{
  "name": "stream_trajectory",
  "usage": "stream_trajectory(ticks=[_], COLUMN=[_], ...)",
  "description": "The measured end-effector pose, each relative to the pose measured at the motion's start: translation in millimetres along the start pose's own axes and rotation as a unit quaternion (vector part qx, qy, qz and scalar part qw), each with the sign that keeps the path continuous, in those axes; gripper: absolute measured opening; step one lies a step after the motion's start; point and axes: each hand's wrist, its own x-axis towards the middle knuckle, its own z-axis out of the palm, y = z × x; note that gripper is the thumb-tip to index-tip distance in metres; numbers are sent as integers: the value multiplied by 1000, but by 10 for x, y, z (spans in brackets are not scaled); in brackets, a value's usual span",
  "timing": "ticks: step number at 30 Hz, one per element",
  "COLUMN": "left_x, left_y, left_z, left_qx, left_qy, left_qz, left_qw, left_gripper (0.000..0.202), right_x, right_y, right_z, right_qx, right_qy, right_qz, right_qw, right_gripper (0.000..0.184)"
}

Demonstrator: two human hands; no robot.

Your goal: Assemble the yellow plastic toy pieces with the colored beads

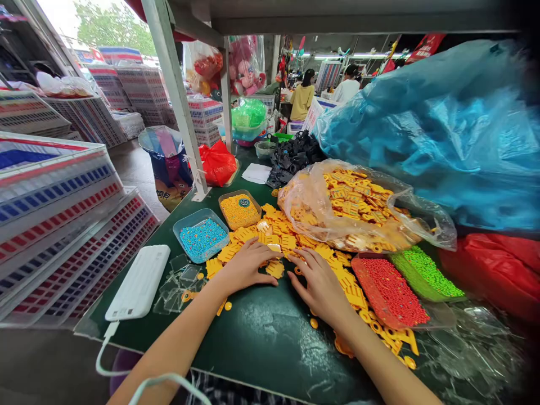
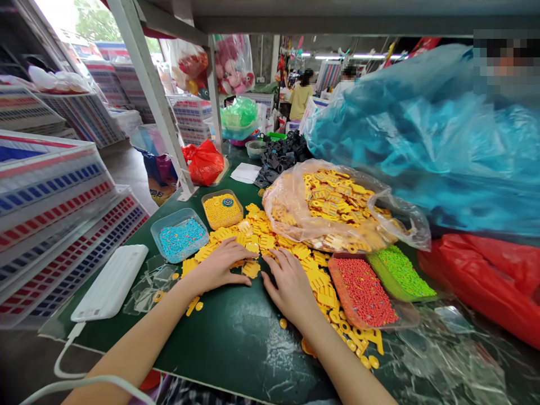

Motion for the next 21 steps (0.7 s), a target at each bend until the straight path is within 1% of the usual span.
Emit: stream_trajectory(ticks=[6,9,13,21], left_x=[8,10,-1,-17], left_y=[18,16,1,2], left_z=[-4,-4,4,47], left_qx=[6,6,-4,-1], left_qy=[3,5,17,24], left_qz=[-11,-11,-6,-1], left_qw=[1000,1000,1000,1000], left_gripper=[63,66,66,60], right_x=[30,21,-3,-39], right_y=[-39,-59,-75,6], right_z=[-14,-1,17,64], right_qx=[-14,-11,-9,-2], right_qy=[23,21,23,48], right_qz=[-1,3,-13,-18], right_qw=[1000,1000,1000,999], right_gripper=[31,31,30,31])
